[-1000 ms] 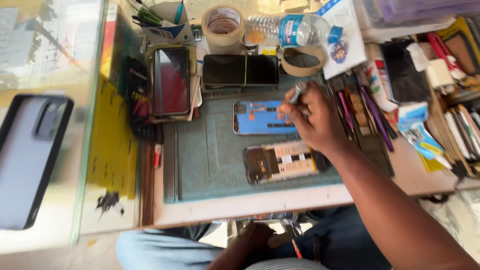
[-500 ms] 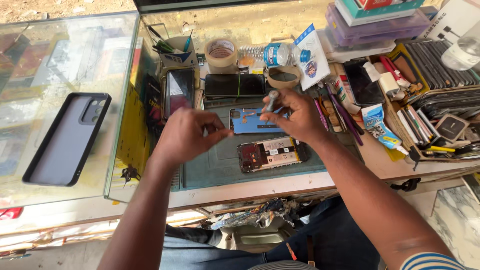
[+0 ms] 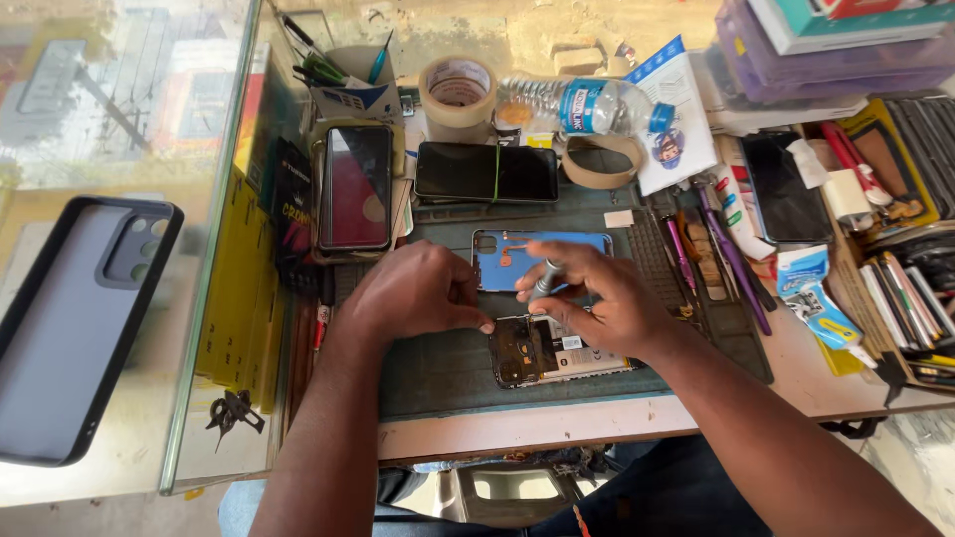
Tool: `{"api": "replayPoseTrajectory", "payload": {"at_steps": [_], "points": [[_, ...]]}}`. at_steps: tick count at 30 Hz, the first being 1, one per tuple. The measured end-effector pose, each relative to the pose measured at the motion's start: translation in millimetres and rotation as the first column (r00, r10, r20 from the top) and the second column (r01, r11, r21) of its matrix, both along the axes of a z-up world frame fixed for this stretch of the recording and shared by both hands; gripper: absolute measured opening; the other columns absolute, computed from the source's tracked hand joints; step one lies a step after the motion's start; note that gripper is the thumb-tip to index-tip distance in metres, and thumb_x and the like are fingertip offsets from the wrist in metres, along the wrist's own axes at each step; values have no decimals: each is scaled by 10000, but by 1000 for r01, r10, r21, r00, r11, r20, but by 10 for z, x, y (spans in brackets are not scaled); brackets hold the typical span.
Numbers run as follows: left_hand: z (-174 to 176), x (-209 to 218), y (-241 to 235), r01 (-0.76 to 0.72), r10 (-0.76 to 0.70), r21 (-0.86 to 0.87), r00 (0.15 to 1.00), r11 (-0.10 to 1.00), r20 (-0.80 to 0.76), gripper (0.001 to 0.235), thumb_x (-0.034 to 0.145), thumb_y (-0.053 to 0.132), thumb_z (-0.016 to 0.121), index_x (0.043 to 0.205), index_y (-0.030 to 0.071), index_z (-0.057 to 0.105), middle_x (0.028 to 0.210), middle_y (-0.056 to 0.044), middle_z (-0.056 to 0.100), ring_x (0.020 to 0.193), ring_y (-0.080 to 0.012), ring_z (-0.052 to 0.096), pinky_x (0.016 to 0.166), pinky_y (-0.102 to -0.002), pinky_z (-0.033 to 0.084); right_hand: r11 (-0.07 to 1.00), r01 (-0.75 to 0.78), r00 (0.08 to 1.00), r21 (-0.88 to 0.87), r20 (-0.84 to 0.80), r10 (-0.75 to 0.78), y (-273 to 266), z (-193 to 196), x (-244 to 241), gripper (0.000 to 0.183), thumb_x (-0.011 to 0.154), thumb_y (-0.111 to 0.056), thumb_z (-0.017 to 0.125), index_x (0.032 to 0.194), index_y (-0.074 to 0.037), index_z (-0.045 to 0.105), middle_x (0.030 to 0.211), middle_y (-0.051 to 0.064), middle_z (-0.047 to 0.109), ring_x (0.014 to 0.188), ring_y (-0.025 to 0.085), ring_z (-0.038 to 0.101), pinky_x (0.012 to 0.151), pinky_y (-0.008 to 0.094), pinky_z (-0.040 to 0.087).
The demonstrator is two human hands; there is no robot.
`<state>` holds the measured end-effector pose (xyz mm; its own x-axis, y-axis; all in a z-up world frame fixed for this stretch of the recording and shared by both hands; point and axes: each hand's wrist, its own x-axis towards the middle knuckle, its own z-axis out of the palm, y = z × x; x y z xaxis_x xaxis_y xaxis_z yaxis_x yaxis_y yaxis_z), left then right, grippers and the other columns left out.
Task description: The person connects a charging cable to a smartphone to test it, then disconnects it. They proceed to disassemble the phone using a prying tool and a screwdriver, removing the back cover and exposing the internal components.
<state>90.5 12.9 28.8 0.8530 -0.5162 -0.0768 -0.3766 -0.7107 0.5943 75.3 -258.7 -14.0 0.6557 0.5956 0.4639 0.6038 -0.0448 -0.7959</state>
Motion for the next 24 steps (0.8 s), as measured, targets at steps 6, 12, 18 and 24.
{"api": "replayPoseTrajectory", "payload": {"at_steps": [6, 12, 18, 24], "points": [[-45, 39, 14, -25, 30, 38, 989, 999, -143, 331, 596, 372, 951, 719, 113, 786, 681, -55, 755, 637, -223, 740, 604, -391, 545, 997, 52, 997, -65, 57, -48, 20, 5, -1, 546, 964, 34, 711, 1438, -105, 478, 1238, 104, 692, 1176, 235, 744, 873, 328, 650], [-59, 32, -12, -33, 38, 44, 993, 998, -112, 371, 564, 380, 974, 709, 104, 772, 671, -48, 745, 632, -216, 724, 600, -384, 541, 998, 56, 998, -27, -13, -56, 27, -68, -25, 547, 976, 24, 698, 1451, -101, 455, 1237, 124, 684, 1172, 234, 739, 905, 322, 686], [-40, 32, -6, -14, 11, -36, 995, 999, -95, 402, 548, 360, 978, 772, 102, 765, 670, -44, 729, 627, -212, 721, 595, -378, 537, 993, 109, 988, 40, -113, -104, 87, -139, -39, 559, 1063, -71, 616, 1556, -100, 355, 1177, 139, 682, 1092, 216, 729, 923, 327, 637], [-71, 23, -26, 42, -43, -29, 998, 999, -44, 493, 479, 357, 997, 856, 124, 780, 718, -37, 735, 681, -207, 729, 614, -375, 540, 989, 150, 989, 5, -2, -150, 165, -131, 128, 549, 1064, -99, 603, 1550, -110, 348, 1144, 116, 676, 1059, 184, 730, 838, 306, 686]]}}
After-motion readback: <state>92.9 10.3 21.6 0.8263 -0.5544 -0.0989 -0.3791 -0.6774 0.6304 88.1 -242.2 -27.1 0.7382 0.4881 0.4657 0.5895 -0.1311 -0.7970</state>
